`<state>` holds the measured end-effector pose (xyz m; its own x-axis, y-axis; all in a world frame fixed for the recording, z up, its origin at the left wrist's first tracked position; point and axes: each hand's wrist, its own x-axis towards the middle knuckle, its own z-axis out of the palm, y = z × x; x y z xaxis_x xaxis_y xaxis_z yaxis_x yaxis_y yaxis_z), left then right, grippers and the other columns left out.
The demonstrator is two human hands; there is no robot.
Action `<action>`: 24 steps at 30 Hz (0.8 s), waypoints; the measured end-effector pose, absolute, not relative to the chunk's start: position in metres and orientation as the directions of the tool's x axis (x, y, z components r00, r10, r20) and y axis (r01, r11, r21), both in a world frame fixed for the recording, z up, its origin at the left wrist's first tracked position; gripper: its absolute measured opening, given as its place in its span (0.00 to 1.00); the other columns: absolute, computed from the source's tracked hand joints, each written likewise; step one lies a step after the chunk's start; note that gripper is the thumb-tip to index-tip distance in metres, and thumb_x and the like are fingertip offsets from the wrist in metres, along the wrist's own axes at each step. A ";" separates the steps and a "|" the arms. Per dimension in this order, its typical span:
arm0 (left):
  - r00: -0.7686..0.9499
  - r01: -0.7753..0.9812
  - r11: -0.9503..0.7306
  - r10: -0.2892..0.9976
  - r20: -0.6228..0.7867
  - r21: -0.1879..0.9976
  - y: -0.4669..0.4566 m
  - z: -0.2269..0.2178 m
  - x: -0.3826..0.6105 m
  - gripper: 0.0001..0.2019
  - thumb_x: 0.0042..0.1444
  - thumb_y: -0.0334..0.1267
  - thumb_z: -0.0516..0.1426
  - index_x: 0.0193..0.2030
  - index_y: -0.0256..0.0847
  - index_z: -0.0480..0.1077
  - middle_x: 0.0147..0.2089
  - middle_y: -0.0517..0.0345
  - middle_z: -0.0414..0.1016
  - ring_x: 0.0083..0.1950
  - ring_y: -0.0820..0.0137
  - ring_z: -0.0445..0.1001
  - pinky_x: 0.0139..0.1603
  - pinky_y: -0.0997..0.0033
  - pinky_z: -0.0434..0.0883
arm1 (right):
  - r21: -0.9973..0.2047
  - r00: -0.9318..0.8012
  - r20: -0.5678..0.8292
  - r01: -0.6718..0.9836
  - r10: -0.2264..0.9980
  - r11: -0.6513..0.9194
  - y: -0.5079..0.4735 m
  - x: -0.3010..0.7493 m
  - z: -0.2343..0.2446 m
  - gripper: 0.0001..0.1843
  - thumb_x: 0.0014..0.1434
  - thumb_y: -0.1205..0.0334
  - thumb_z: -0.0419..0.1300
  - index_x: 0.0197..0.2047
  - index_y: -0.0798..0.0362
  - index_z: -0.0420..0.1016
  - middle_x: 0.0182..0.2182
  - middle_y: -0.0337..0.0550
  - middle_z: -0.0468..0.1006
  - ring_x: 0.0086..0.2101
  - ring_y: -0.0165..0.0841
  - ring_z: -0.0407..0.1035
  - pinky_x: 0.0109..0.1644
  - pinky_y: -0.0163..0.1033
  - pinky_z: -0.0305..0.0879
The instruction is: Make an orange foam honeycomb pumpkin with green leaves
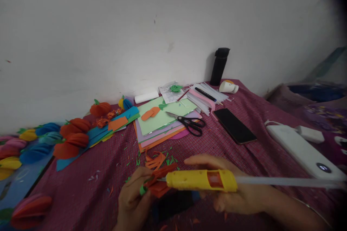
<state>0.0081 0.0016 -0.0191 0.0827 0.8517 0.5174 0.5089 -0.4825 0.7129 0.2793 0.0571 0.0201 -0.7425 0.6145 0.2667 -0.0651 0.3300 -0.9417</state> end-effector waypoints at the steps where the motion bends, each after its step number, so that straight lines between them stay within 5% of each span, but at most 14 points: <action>1: 0.093 0.511 -0.486 0.851 0.517 0.709 0.001 -0.019 0.009 0.07 0.57 0.32 0.58 0.34 0.45 0.78 0.32 0.58 0.79 0.31 0.69 0.79 0.31 0.75 0.74 | -0.938 -0.742 0.268 -0.055 0.614 0.343 0.056 0.279 0.020 0.35 0.59 0.42 0.61 0.64 0.47 0.60 0.36 0.42 0.76 0.30 0.30 0.71 0.32 0.33 0.67; 15: -0.007 0.518 -0.430 0.863 0.506 0.740 -0.010 -0.010 0.009 0.08 0.57 0.38 0.61 0.42 0.50 0.81 0.40 0.58 0.83 0.35 0.67 0.79 0.33 0.74 0.76 | -0.884 -0.719 0.273 0.074 0.639 0.461 0.055 0.285 0.011 0.34 0.59 0.43 0.61 0.64 0.47 0.62 0.44 0.46 0.75 0.37 0.33 0.72 0.37 0.35 0.70; 24: -0.090 0.534 -0.359 0.876 0.474 0.765 -0.020 -0.014 0.001 0.09 0.58 0.37 0.58 0.37 0.50 0.81 0.31 0.59 0.80 0.33 0.64 0.77 0.31 0.71 0.75 | -0.890 -0.718 0.263 0.077 0.644 0.449 0.056 0.291 0.008 0.34 0.60 0.44 0.61 0.65 0.46 0.59 0.48 0.49 0.73 0.37 0.33 0.72 0.34 0.34 0.70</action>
